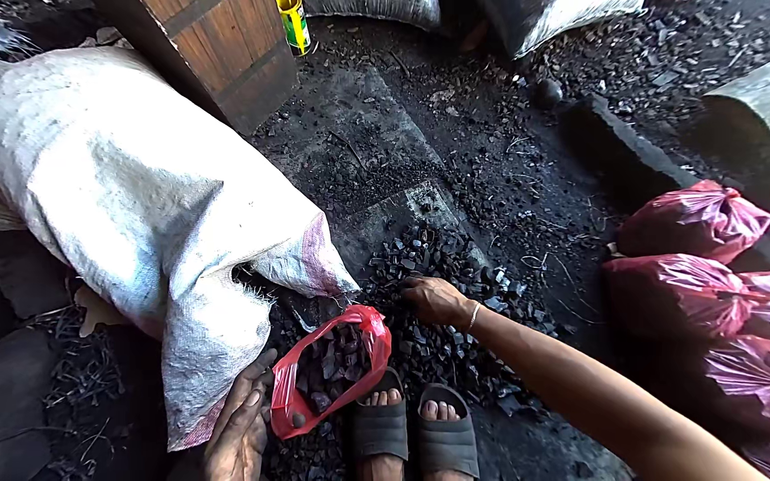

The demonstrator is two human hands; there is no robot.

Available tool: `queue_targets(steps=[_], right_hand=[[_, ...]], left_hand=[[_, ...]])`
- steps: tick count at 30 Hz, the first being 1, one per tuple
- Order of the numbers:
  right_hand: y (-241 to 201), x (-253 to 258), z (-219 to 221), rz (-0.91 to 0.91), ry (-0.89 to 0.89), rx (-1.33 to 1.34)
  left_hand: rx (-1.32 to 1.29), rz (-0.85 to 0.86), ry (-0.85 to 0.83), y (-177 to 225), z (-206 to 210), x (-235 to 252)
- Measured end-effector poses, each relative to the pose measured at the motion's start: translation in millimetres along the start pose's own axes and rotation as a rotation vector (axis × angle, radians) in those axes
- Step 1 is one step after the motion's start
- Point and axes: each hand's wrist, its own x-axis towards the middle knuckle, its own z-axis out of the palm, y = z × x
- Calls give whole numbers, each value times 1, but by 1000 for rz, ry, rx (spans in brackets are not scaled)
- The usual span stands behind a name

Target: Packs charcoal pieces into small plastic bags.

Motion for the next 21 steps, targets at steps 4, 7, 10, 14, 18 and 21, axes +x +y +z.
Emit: queue_targets(steps=[4, 7, 10, 14, 18, 21], right_hand=[[7, -5, -8, 35, 106, 158], [10, -10, -32, 126, 255, 385], [4, -18, -61, 139, 372, 660], [-55, -26, -102, -200, 488, 900], [-133, -22, -122, -464, 389, 660], [-113, -16, -121, -269, 470, 596]], left_hand=[[18, 0, 20, 1, 3, 0], [8, 7, 20, 2, 5, 0], [-6, 10, 35, 4, 10, -1], [15, 22, 36, 2, 9, -1], [53, 44, 8, 1, 9, 1], [49, 42, 11, 3, 7, -1]])
